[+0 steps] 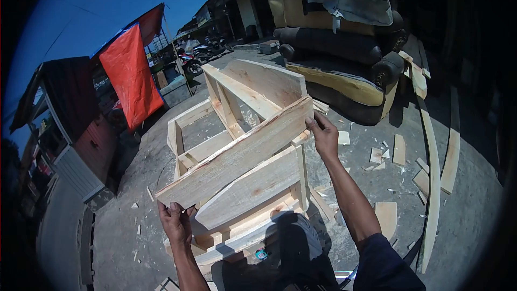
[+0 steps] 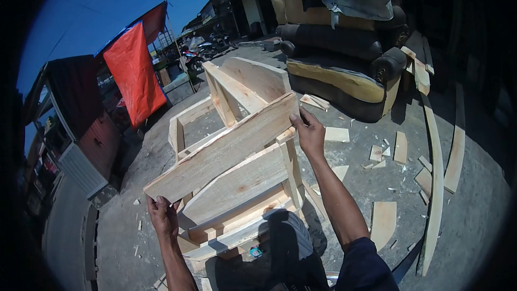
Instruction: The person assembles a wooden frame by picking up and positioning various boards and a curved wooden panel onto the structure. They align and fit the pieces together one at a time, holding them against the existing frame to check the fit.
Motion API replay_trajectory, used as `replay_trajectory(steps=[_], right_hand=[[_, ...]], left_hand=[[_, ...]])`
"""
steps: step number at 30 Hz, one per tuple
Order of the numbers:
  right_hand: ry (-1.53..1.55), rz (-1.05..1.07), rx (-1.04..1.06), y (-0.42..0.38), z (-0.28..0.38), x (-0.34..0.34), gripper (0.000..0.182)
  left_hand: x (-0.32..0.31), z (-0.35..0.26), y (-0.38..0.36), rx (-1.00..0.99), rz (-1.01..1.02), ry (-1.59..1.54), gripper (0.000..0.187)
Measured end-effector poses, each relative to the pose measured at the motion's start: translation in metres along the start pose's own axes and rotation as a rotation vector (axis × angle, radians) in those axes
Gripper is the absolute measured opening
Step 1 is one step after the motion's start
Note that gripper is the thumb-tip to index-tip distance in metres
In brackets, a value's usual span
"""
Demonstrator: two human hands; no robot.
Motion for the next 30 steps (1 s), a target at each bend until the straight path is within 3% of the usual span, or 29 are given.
replay_trajectory(steps=[1,7,13,16,17,18,19,20,22,23,24,27,28,29,30], right_hand=[[0.112,-0.012,-0.033,0.001,-0.002,-0.001,0.048],[0.108,0.049,-0.102,0.006,-0.006,0.007,0.051],[0.149,0.089,-0.142,-0.002,0.005,0.011,0.05],[0.309,-0.034,-0.243,-0.05,0.032,0.032,0.078],[0.389,-0.078,-0.319,-0.079,0.038,0.04,0.089],[0.517,-0.101,-0.242,-0.108,0.028,0.047,0.102],[0.512,-0.14,-0.391,-0.145,0.035,0.06,0.104],[0.468,-0.322,-0.443,-0.177,0.03,0.079,0.101],[0.619,-0.575,-0.681,-0.246,0.01,0.107,0.091],[0.577,-0.536,-0.874,-0.273,0.006,0.116,0.072],[0.708,-0.466,-1.065,-0.31,-0.013,0.126,0.06],[0.414,-0.653,-1.075,-0.379,-0.029,0.161,0.052],[0.412,-0.662,-1.083,-0.396,-0.041,0.176,0.052],[0.545,-0.73,-1.115,-0.409,-0.056,0.193,0.051],[0.679,-0.793,-1.141,-0.415,-0.072,0.207,0.05]], left_hand=[[0.003,-0.001,-0.001,-0.004,-0.008,-0.001,0.05],[-0.001,-0.006,-0.004,0.083,-0.008,0.013,0.048],[0.0,-0.005,-0.024,0.019,-0.047,-0.036,0.049],[0.007,0.002,-0.07,0.056,-0.086,-0.035,0.055],[-0.003,0.012,-0.09,0.063,-0.182,-0.059,0.06],[-0.018,0.021,-0.116,0.067,-0.288,-0.078,0.064],[-0.061,0.013,-0.135,0.111,-0.185,-0.051,0.071],[-0.052,0.03,-0.149,0.212,-0.076,-0.167,0.071],[-0.036,0.079,-0.189,0.326,-0.248,-0.033,0.066],[-0.016,0.108,-0.207,0.544,-0.053,-0.047,0.062],[-0.024,0.125,-0.225,0.64,0.064,0.192,0.058],[-0.091,0.14,-0.281,0.97,0.634,0.437,0.052],[-0.094,0.156,-0.3,1.05,0.762,0.434,0.05],[-0.103,0.159,-0.306,1.05,0.763,0.436,0.05],[-0.118,0.163,-0.315,1.067,0.982,0.456,0.045]])
Point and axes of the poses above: each hand's wrist, its own y-axis towards the middle knuckle, its own x-axis out of the back of the hand, z = x × y, the point moved 4 cm from there along y, towards the middle knuckle, and after that the axes turned 5 degrees about x, right-handed, at the moved point
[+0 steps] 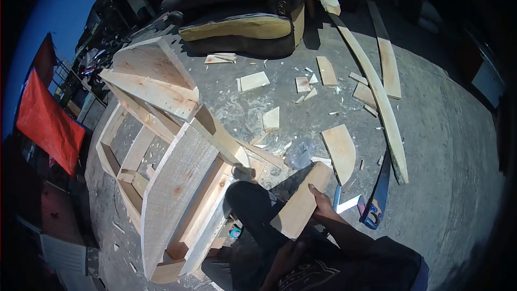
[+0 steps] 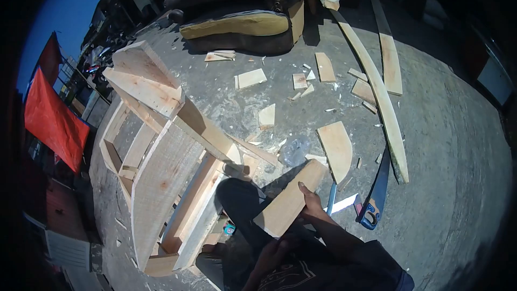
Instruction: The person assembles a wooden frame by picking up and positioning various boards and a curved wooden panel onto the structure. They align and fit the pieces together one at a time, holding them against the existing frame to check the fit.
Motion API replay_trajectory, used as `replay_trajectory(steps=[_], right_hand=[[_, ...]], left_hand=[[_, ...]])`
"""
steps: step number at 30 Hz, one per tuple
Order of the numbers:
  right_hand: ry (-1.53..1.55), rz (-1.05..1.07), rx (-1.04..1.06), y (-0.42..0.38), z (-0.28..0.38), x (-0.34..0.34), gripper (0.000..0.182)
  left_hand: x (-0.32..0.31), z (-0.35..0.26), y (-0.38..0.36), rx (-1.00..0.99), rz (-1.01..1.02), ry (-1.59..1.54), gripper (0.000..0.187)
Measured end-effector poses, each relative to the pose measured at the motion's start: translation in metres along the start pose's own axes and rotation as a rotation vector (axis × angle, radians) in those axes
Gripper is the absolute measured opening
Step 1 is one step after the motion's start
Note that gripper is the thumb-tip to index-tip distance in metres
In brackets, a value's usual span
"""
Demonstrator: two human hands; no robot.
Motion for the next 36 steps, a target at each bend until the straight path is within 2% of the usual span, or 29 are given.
replay_trajectory(steps=[1,3,5,7,8,10,13,15,17,19,20,21,22,24,25,28,30,31,32,33,34,36], right_hand=[[0.002,-0.003,-0.001,0.016,0.01,0.005,0.05],[-0.256,-0.032,0.149,0.051,0.046,0.005,0.048],[-0.259,-0.06,0.296,0.094,0.08,-0.003,0.046],[-0.08,-0.061,0.491,0.115,0.116,-0.026,0.074],[-0.083,-0.058,0.48,0.132,0.122,-0.022,0.074],[-0.466,-0.241,0.464,0.186,0.138,0.009,0.08],[-1.379,-0.698,0.602,0.197,0.143,0.047,0.077],[-1.578,-0.991,0.564,0.152,0.141,0.056,0.084],[-1.517,-1.255,0.31,0.127,0.14,0.068,0.1],[-1.402,-1.145,0.105,0.134,0.141,0.105,0.109],[-1.448,-1.189,0.215,0.137,0.142,0.112,0.11],[-1.4,-1.13,0.24,0.153,0.147,0.13,0.1],[-1.347,-1.079,0.261,0.168,0.152,0.143,0.091],[-0.669,-0.482,0.128,0.165,0.138,0.141,0.063],[-0.424,-0.035,0.101,0.19,0.134,0.165,0.044],[-0.354,0.099,0.18,0.133,0.131,0.073,0.043],[-0.352,-0.029,0.395,0.11,0.144,0.025,0.042],[-0.359,-0.033,0.395,0.081,0.138,-0.008,0.042],[-0.404,-0.052,0.536,0.041,0.132,-0.048,0.042],[-0.44,-0.067,0.686,0.007,0.127,-0.083,0.043],[-0.432,0.009,0.745,-0.013,0.118,-0.11,0.043],[-0.431,0.163,0.803,-0.055,0.101,-0.161,0.044]], left_hand=[[-0.012,-0.002,0.004,0.019,0.177,0.12,0.042],[-0.015,0.007,0.009,0.108,0.144,0.111,0.038],[-0.01,0.017,0.017,0.189,0.098,0.11,0.036],[-0.003,0.026,0.015,0.191,0.078,-0.205,0.034],[-0.001,0.028,0.014,0.195,0.067,-0.208,0.034],[-0.002,0.031,0.017,0.271,0.068,-0.246,0.033],[-0.002,0.012,0.016,0.334,0.071,-0.184,0.034],[0.0,0.026,0.016,0.317,0.08,-0.239,0.034],[0.005,0.029,0.016,0.281,0.056,-0.308,0.034],[0.003,0.025,0.014,0.335,0.14,-0.368,0.032],[0.004,0.031,0.017,0.311,0.164,-0.359,0.033],[0.008,0.037,0.02,0.272,0.115,-0.387,0.033],[0.007,0.044,0.023,0.23,0.159,-0.342,0.033],[0.005,0.055,0.031,0.169,0.232,-0.306,0.035],[0.005,0.051,0.029,0.142,0.215,-0.329,0.035],[0.016,0.022,0.028,0.103,0.238,-0.171,0.036],[0.039,-0.014,0.033,-0.163,-0.097,0.325,0.038],[0.051,-0.043,0.03,-0.232,-0.23,0.446,0.044],[0.063,-0.076,0.027,-0.295,-0.351,0.569,0.052],[0.068,-0.107,0.027,-0.439,-0.423,0.677,0.058],[0.074,-0.141,0.029,-0.599,-0.498,0.791,0.065],[0.068,-0.202,0.027,-0.672,-0.559,1.164,0.074]])
Point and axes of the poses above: each hand's wrist, its own y-axis towards the middle knuckle, its own x-axis out of the back of the hand, z = x × y, the point moved 4 cm from there along y, towards the middle knuckle, and after that the axes turned 5 degrees about x, right-handed, at the moved point
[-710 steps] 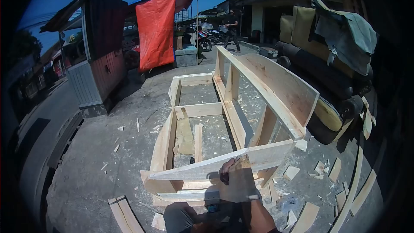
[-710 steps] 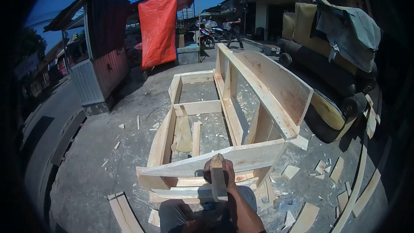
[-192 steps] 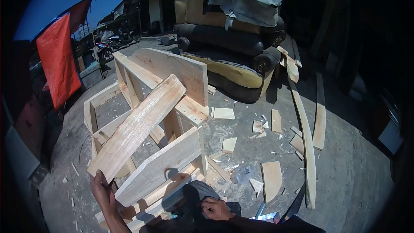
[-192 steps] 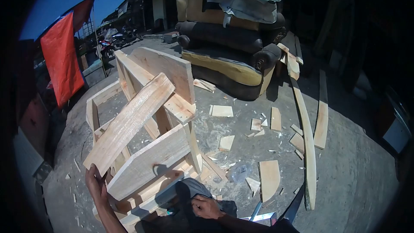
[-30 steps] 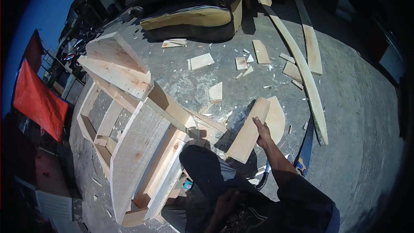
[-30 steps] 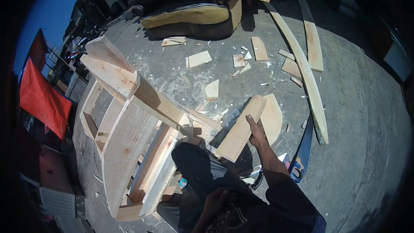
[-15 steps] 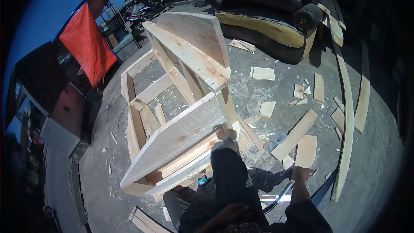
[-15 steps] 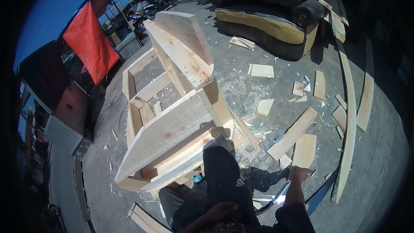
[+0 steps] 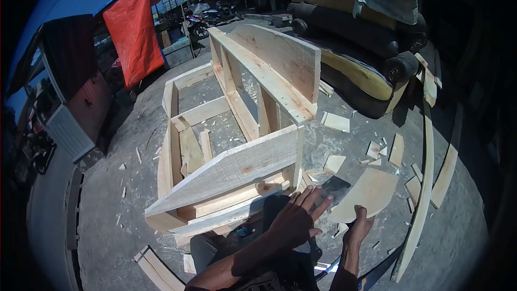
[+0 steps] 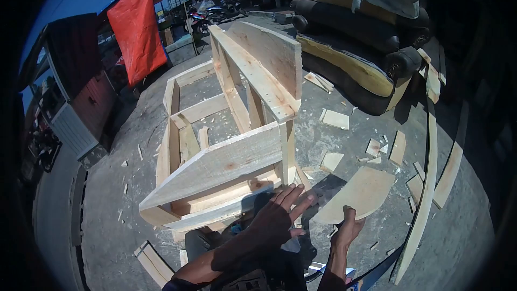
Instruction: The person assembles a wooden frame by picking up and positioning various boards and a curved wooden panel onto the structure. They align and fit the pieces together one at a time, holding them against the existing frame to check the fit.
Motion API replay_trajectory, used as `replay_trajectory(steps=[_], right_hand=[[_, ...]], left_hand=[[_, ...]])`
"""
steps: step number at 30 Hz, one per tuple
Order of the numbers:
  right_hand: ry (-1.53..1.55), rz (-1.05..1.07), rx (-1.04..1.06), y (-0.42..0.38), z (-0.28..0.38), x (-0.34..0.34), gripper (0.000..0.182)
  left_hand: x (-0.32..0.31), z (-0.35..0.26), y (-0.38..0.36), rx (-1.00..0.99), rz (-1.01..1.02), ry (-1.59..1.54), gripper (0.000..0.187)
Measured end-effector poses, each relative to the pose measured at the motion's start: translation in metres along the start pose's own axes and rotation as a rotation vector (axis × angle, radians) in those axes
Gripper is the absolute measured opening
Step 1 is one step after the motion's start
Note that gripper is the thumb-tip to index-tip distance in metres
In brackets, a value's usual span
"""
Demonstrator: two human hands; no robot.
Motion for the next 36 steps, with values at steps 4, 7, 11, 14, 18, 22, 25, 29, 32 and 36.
replay_trajectory(steps=[4,7,11,14,18,22,25,29,32,36], right_hand=[[0.194,0.329,0.158,-0.066,0.088,-0.099,0.054],[0.264,0.736,0.438,-0.077,0.128,-0.138,0.056],[-0.149,0.564,0.519,-0.004,0.128,-0.175,0.063],[-0.138,0.562,0.537,0.053,0.111,-0.219,0.073],[-0.144,0.8,0.372,0.09,0.078,-0.272,0.071],[-0.087,0.835,0.328,0.085,0.077,-0.287,0.063],[-0.044,0.796,0.289,0.093,0.074,-0.289,0.059],[-0.12,0.819,0.221,0.108,0.069,-0.289,0.059],[-0.098,0.809,0.238,0.11,0.066,-0.29,0.055],[-0.131,0.802,0.232,0.109,0.071,-0.289,0.056]], left_hand=[[0.015,0.008,0.027,-0.013,-0.081,-0.137,0.072],[0.083,0.045,0.02,-0.006,-0.499,-0.44,0.059],[0.135,0.119,-0.001,0.358,-0.529,-1.135,0.05],[0.149,0.162,-0.014,0.432,-0.593,-1.066,0.057],[0.157,0.16,-0.012,0.525,-0.478,-0.847,0.058],[0.149,0.164,-0.007,0.548,-0.441,-0.674,0.049],[0.15,0.168,-0.006,0.668,-0.328,-0.5,0.052],[0.148,0.174,-0.006,0.74,-0.253,-0.389,0.056],[0.146,0.171,-0.006,0.76,-0.257,-0.335,0.059],[0.146,0.175,-0.012,0.667,-0.221,-0.331,0.06]])
Point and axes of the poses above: each hand's wrist, its own y-axis towards the middle knuckle, its own x-axis out of the back of the hand, z = x × y, the point moved 4 cm from there along y, towards the middle knuckle, and after that the axes turned 5 degrees about x, right-handed, at the moved point
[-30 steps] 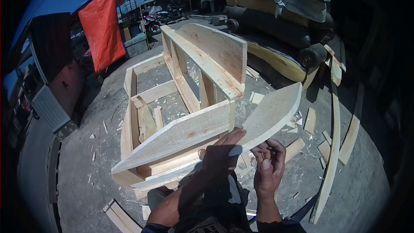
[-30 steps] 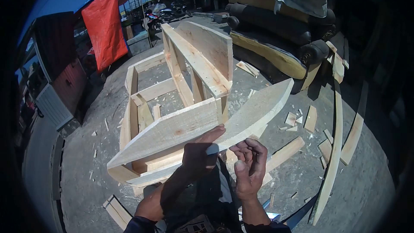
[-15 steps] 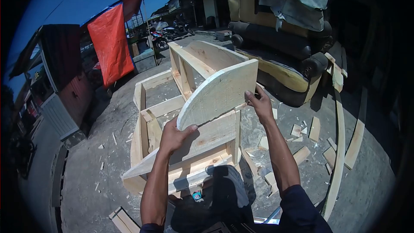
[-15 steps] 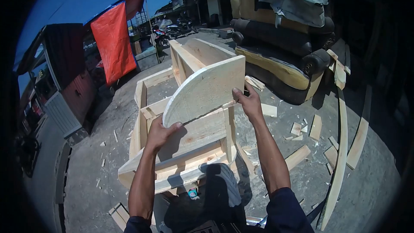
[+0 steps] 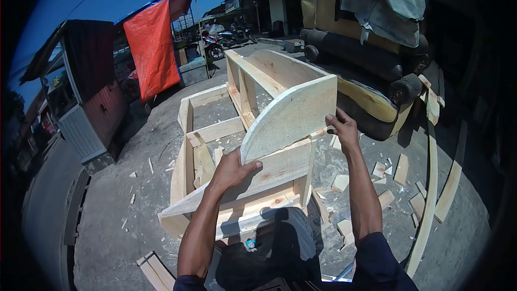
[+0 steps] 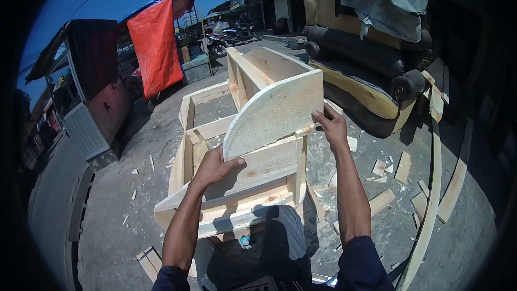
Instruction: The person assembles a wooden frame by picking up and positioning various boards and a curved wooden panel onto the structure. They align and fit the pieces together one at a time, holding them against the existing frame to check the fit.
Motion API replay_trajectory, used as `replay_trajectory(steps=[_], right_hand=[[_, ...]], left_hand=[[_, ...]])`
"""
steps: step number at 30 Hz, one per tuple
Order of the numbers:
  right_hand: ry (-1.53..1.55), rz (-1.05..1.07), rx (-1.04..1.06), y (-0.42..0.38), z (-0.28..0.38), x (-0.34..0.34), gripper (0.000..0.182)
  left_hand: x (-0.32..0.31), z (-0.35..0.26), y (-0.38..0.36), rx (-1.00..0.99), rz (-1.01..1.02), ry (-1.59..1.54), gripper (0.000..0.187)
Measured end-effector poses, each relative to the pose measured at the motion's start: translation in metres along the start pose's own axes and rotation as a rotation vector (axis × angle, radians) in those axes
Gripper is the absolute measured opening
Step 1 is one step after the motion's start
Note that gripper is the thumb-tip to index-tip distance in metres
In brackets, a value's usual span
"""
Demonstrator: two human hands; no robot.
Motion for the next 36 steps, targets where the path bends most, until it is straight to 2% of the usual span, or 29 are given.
replay_trajectory(steps=[1,5,8,14,18,20,24,27,29,30,31,33,36], right_hand=[[0.009,0.0,-0.002,0.002,0.0,0.001,0.056],[0.071,0.035,0.026,0.003,-0.004,-0.001,0.059],[0.08,0.012,-0.011,0.004,-0.007,0.003,0.062],[0.066,-0.001,-0.023,0.0,-0.005,0.003,0.06],[0.026,-0.011,-0.008,-0.003,-0.001,0.001,0.058],[-0.073,-0.024,0.046,-0.005,0.003,0.0,0.056],[-0.134,-0.033,0.077,-0.004,0.001,0.002,0.051],[0.005,-0.094,0.034,0.0,-0.008,0.008,0.051],[0.017,-0.127,0.033,0.003,-0.011,0.017,0.054],[0.088,-0.147,0.023,0.003,-0.01,0.02,0.054],[0.156,-0.168,0.013,0.003,-0.01,0.025,0.055],[0.14,-0.152,0.021,0.008,-0.013,0.032,0.055],[0.08,-0.124,-0.015,0.009,-0.011,0.034,0.053]], left_hand=[[0.002,0.003,-0.001,-0.077,0.014,-0.029,0.06],[0.002,0.011,-0.003,-0.089,-0.048,0.034,0.057],[0.003,0.022,-0.001,-0.054,0.105,-0.368,0.043],[0.001,0.022,-0.007,-0.024,-0.032,-0.24,0.037],[0.008,0.017,-0.011,-0.064,-0.054,-0.127,0.038],[0.013,0.027,-0.013,0.041,-0.038,-0.143,0.039],[0.011,0.031,-0.011,-0.037,0.041,-0.367,0.039],[0.01,0.025,-0.008,-0.038,0.029,-0.252,0.037],[0.0,0.006,-0.005,-0.111,0.022,-0.054,0.04],[-0.003,0.005,0.0,-0.033,0.004,0.028,0.045],[-0.006,0.003,0.0,-0.034,0.0,0.023,0.045],[-0.007,-0.003,0.0,-0.051,-0.092,0.099,0.05],[-0.004,-0.012,-0.008,-0.052,-0.04,0.131,0.051]])
Point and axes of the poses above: each hand's wrist, its own y-axis towards the middle knuckle, its own x-axis out of the back of the hand, z = x × y, the point moved 4 cm from there along y, towards the middle knuckle, and after that the axes turned 5 degrees about x, right-handed, at the moved point
